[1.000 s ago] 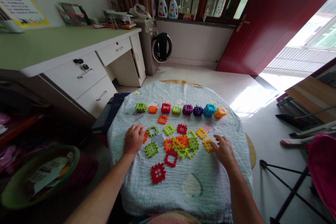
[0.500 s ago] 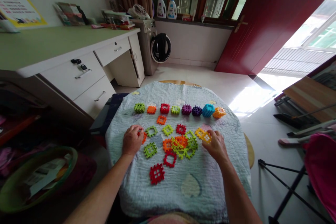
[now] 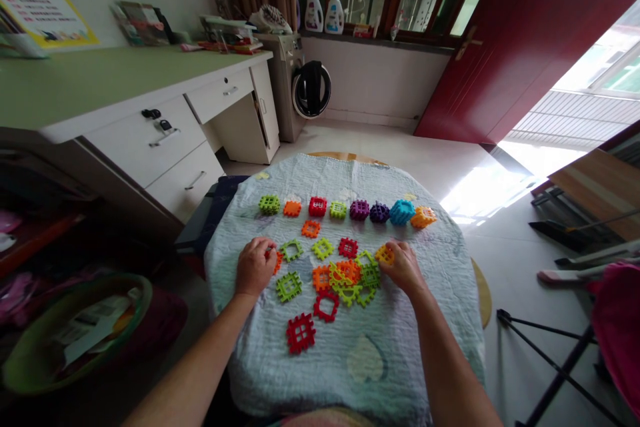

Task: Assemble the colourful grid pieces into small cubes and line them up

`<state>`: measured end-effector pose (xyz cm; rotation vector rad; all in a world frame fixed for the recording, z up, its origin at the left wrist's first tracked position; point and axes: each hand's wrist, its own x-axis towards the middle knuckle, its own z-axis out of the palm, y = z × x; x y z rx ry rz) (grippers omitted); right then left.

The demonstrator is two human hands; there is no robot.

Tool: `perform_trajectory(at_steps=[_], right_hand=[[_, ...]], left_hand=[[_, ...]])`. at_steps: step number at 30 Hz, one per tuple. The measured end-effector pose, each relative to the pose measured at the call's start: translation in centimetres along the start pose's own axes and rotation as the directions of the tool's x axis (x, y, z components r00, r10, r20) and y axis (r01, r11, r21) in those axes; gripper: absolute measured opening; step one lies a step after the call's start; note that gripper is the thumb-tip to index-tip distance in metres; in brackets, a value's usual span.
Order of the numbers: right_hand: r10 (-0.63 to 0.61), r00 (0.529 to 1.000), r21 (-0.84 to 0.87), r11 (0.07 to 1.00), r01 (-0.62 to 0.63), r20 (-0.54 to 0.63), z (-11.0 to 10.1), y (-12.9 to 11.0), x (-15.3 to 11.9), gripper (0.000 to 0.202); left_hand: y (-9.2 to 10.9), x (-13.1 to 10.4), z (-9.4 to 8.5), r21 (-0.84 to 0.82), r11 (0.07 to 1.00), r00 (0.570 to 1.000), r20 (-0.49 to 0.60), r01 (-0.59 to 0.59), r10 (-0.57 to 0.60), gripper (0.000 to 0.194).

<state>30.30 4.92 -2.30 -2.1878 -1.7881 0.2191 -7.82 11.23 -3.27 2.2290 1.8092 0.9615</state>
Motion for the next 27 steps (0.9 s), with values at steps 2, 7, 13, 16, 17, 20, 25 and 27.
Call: perform_trajectory(at_steps=[2, 7, 13, 16, 17, 20, 25, 27], right_hand=[[0.0, 1.0, 0.001, 1.0, 0.0, 0.005, 0.0, 0.1, 0.0, 0.04], [0.019, 1.0, -0.031, 0.999, -0.018, 0.013, -0.5, -0.4, -0.1, 0.051], [0.125, 0.989, -0.129, 0.985, -0.115, 0.074, -1.5, -1.0, -0.1, 0.053], [0.135, 0.985, -0.143, 0.983, -0.119, 0.106, -1.6, -1.2, 0.0, 0.045], [0.134, 0.985, -0.142, 0.983, -0.118, 0.106, -1.6, -1.1, 0.1, 0.046], [0.12, 0.99, -0.131, 0.985, -0.11, 0.076, -2.4, -0.4, 0.4, 0.049], [0.113, 0.99, -0.126, 0.984, -0.124, -0.088, -6.3, 3.3, 3.3, 0.047], [0.124, 0.981, -0.139, 0.98, -0.145, -0.147, -8.3, 5.1, 5.3, 0.051]], left_hand=[[0.0, 0.0, 0.0, -0.002, 1.0, 1.0, -0.005, -0.001, 0.001, 0.015], [0.1, 0.0, 0.1, 0.001, 1.0, 1.0, -0.004, -0.002, 0.002, 0.015], [0.0, 0.0, 0.0, 0.006, 1.0, 1.0, 0.001, 0.004, -0.004, 0.014], [-0.1, 0.0, 0.1, 0.004, 1.0, 1.0, 0.002, -0.004, 0.004, 0.015], [-0.1, 0.0, 0.1, 0.004, 1.0, 1.0, 0.001, -0.008, 0.008, 0.015], [0.0, 0.0, 0.0, 0.009, 1.0, 1.0, -0.002, -0.021, 0.021, 0.015], [-0.1, 0.1, -0.1, 0.02, 0.999, 0.999, -0.007, -0.04, 0.04, 0.016], [-0.2, 0.1, -0.1, 0.021, 0.999, 0.999, -0.008, -0.045, 0.046, 0.015]])
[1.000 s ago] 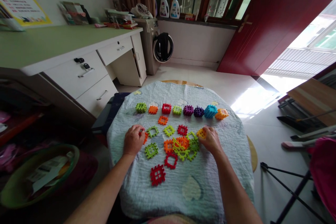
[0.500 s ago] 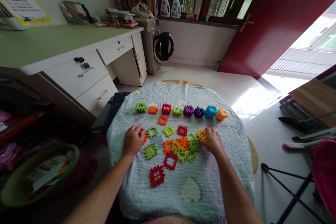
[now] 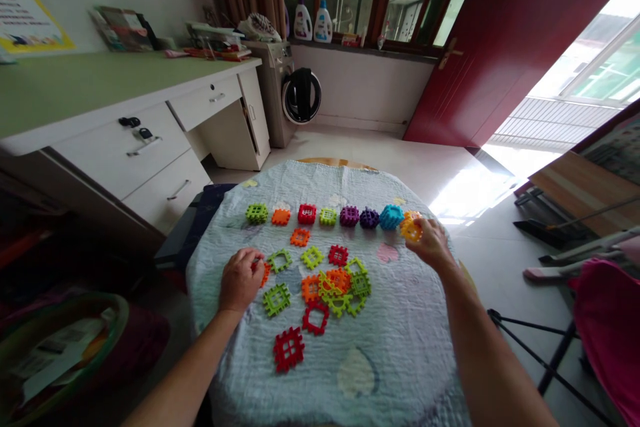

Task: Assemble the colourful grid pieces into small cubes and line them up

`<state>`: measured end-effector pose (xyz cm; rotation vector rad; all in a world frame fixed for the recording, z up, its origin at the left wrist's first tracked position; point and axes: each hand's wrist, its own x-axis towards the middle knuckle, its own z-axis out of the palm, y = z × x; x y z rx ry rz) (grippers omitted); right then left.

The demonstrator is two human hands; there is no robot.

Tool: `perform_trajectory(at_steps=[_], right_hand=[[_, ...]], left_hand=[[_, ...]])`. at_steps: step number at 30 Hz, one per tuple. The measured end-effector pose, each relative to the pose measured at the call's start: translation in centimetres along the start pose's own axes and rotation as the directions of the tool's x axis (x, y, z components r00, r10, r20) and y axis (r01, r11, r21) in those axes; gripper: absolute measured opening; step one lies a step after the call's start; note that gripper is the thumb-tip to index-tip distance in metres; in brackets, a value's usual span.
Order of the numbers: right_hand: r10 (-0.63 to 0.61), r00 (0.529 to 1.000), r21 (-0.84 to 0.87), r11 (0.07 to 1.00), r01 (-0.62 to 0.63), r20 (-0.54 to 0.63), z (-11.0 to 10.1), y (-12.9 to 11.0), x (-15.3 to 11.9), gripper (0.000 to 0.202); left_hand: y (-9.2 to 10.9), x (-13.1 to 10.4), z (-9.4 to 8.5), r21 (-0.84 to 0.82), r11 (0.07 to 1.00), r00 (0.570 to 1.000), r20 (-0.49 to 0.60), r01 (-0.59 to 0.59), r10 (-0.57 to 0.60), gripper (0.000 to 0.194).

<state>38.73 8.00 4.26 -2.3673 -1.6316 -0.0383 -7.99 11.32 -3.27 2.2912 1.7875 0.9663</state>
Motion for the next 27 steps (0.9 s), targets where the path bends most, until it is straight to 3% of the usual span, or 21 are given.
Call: perform_trajectory(at_steps=[4, 10, 14, 20, 27], right_hand=[[0.024, 0.998, -0.025, 0.999, -0.023, 0.053, -1.6, 2.8, 4.4, 0.055], [-0.068, 0.975, -0.044, 0.996, 0.079, 0.21, -1.0, 4.7, 8.0, 0.059], [-0.133, 0.955, -0.03, 0.989, 0.146, 0.266, -0.6, 5.1, 9.2, 0.061], [-0.132, 0.938, -0.044, 0.987, 0.154, 0.319, -0.1, 5.1, 9.9, 0.061], [-0.129, 0.952, -0.038, 0.989, 0.145, 0.276, 0.8, 5.9, 10.0, 0.07]], left_hand=[[-0.2, 0.0, 0.1, -0.002, 1.0, 1.0, -0.004, 0.0, 0.0, 0.015], [-0.2, -0.1, 0.2, 0.003, 1.0, 1.0, -0.009, -0.01, 0.01, 0.015], [0.0, -0.1, 0.1, 0.002, 1.0, 1.0, -0.01, -0.006, 0.006, 0.014], [0.2, -0.1, 0.0, 0.001, 1.0, 1.0, -0.007, -0.005, 0.005, 0.014], [0.1, -0.1, 0.0, -0.007, 1.0, 1.0, 0.006, 0.015, -0.015, 0.013]])
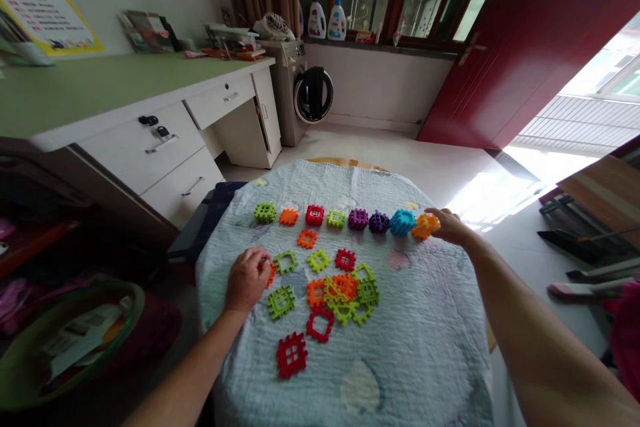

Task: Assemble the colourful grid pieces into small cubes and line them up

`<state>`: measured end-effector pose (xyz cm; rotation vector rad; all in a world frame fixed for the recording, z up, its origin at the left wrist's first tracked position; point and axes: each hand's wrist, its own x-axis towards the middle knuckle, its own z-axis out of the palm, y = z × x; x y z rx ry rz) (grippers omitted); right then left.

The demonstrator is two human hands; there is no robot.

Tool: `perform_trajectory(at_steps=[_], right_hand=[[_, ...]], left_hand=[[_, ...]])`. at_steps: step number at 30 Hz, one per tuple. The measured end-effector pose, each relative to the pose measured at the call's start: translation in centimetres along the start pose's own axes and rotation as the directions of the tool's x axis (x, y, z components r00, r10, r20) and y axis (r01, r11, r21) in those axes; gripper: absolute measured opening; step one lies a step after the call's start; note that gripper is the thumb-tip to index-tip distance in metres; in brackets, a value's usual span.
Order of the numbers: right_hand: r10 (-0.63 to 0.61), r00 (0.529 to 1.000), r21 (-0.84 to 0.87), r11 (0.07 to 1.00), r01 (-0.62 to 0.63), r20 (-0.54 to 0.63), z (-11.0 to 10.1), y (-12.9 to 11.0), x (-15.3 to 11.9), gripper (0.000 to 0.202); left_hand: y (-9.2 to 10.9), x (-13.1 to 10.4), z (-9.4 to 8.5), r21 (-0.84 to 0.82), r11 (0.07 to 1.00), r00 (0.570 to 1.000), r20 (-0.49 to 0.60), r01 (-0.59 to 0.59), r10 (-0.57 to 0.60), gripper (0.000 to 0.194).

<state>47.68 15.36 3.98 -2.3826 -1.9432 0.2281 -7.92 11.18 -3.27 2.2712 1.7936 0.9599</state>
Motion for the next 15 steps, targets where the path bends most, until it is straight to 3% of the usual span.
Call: perform_trajectory(at_steps=[3, 5, 9, 11, 15], right_hand=[[0.019, 0.997, 0.05, 0.999, -0.015, -0.076, -0.4, 0.1, -0.9, 0.077], [0.052, 0.981, 0.115, 0.993, -0.03, -0.189, -0.6, -0.3, -2.4, 0.074], [0.139, 0.874, 0.359, 0.932, 0.043, -0.466, 1.1, -2.8, -7.3, 0.057], [0.172, 0.861, 0.441, 0.895, 0.066, -0.478, 3.2, -4.8, -10.0, 0.047], [0.056, 0.922, 0.414, 0.903, 0.116, -0.382, 8.0, -9.1, -14.0, 0.032]], left_hand=[[-0.1, 0.0, 0.1, 0.004, 1.0, 1.0, 0.001, 0.008, -0.008, 0.013], [-0.1, 0.0, 0.1, 0.004, 1.0, 1.0, 0.002, 0.01, -0.01, 0.013], [-0.2, 0.0, 0.1, 0.003, 1.0, 1.0, 0.005, 0.009, -0.009, 0.013], [-0.1, 0.0, 0.1, 0.001, 1.0, 1.0, 0.003, 0.012, -0.012, 0.014], [0.1, 0.0, 0.0, 0.001, 1.0, 1.0, -0.002, 0.015, -0.015, 0.017]])
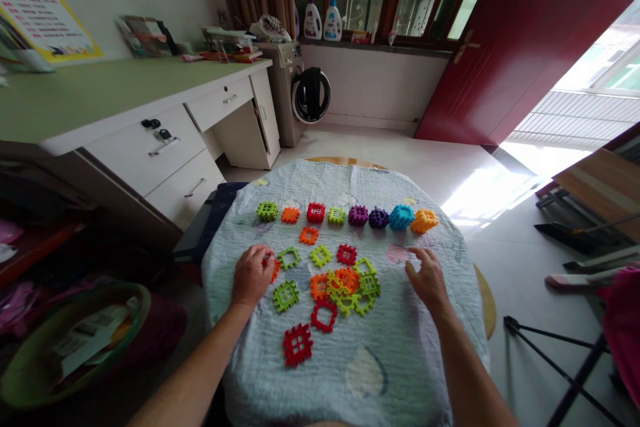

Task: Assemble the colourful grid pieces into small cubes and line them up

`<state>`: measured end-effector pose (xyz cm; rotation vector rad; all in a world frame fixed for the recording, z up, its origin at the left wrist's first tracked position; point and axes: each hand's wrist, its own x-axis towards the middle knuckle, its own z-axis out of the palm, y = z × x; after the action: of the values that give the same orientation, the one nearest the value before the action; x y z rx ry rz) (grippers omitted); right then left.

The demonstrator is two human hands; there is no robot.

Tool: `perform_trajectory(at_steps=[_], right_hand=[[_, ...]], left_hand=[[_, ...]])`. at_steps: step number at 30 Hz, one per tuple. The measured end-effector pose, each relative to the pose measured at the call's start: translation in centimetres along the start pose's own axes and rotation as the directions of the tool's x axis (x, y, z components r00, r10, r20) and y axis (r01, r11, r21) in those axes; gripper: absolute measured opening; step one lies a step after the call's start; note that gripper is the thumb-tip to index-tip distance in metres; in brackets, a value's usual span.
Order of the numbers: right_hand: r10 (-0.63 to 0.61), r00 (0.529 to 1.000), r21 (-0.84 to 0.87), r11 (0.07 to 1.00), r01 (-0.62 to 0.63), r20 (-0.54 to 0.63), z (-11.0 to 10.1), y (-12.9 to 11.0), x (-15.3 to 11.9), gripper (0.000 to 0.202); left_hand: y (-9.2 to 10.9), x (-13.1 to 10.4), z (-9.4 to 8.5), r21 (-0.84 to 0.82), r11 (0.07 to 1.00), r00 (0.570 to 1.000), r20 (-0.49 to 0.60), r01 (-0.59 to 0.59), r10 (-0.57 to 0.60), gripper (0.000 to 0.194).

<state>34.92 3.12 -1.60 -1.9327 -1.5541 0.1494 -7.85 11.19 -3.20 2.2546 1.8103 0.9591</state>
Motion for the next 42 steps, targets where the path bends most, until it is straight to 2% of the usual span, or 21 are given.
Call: perform_trajectory(at_steps=[4, 7, 12, 15, 17, 20, 22, 26, 28, 30, 34, 37, 42], right_hand=[[0.048, 0.998, -0.172, 0.984, -0.041, 0.038, 2.4, -1.2, -2.3, 0.031], [0.071, 0.996, -0.226, 0.972, -0.06, 0.045, 2.5, -1.4, -2.5, 0.031], [0.095, 0.995, -0.219, 0.972, -0.083, 0.043, 2.4, -1.7, -2.5, 0.032], [0.154, 0.985, -0.15, 0.979, -0.141, 0.081, 2.3, -2.4, -2.7, 0.035], [0.145, 0.973, -0.021, 0.989, -0.143, 0.182, 2.2, -3.3, -2.9, 0.039], [0.011, 0.943, 0.172, 0.982, -0.072, 0.334, 2.1, -5.3, -3.7, 0.046], [-0.054, 0.927, 0.187, 0.982, -0.017, 0.372, 2.2, -6.4, -4.3, 0.05], [-0.059, 0.953, 0.16, 0.987, 0.012, 0.297, 2.9, -7.2, -5.0, 0.044], [-0.048, 0.969, 0.247, 0.969, -0.014, 0.242, 3.2, -6.7, -4.9, 0.033], [0.006, 0.978, 0.349, 0.934, -0.079, 0.207, 3.3, -6.1, -4.7, 0.03], [0.168, 0.968, 0.424, 0.875, -0.232, 0.184, 3.1, -5.4, -4.6, 0.035], [0.189, 0.962, 0.429, 0.866, -0.258, 0.197, 3.2, -5.5, -4.9, 0.032], [0.245, 0.961, 0.424, 0.863, -0.276, 0.126, 4.0, -5.5, -5.1, 0.036]], left_hand=[[0.0, 0.1, 0.0, -0.006, 1.0, 1.0, 0.001, 0.001, -0.001, 0.02], [0.0, 0.1, 0.0, -0.01, 1.0, 1.0, -0.011, 0.005, -0.005, 0.023], [-0.2, 0.0, 0.1, -0.008, 1.0, 1.0, -0.005, -0.009, 0.008, 0.024], [-0.3, 0.0, 0.2, -0.004, 1.0, 1.0, -0.001, -0.013, 0.013, 0.025], [-0.4, 0.0, 0.3, -0.007, 1.0, 1.0, -0.003, -0.015, 0.015, 0.025], [-0.3, 0.0, 0.3, -0.008, 1.0, 1.0, -0.005, -0.011, 0.011, 0.023], [-0.2, 0.0, 0.2, -0.009, 1.0, 1.0, -0.006, -0.006, 0.006, 0.022], [0.0, 0.0, 0.0, -0.021, 1.0, 1.0, 0.004, 0.002, -0.002, 0.019], [0.1, 0.0, -0.1, -0.027, 1.0, 1.0, 0.007, 0.01, -0.01, 0.018], [0.2, 0.1, -0.1, -0.035, 0.999, 1.0, 0.004, 0.019, -0.019, 0.017], [0.3, 0.1, -0.3, -0.077, 0.997, 0.999, -0.009, 0.033, -0.033, 0.02], [0.3, 0.1, -0.4, -0.113, 0.993, 0.999, -0.012, 0.043, -0.045, 0.021], [0.4, 0.0, -0.6, -0.135, 0.989, 0.998, -0.007, 0.061, -0.063, 0.02]])
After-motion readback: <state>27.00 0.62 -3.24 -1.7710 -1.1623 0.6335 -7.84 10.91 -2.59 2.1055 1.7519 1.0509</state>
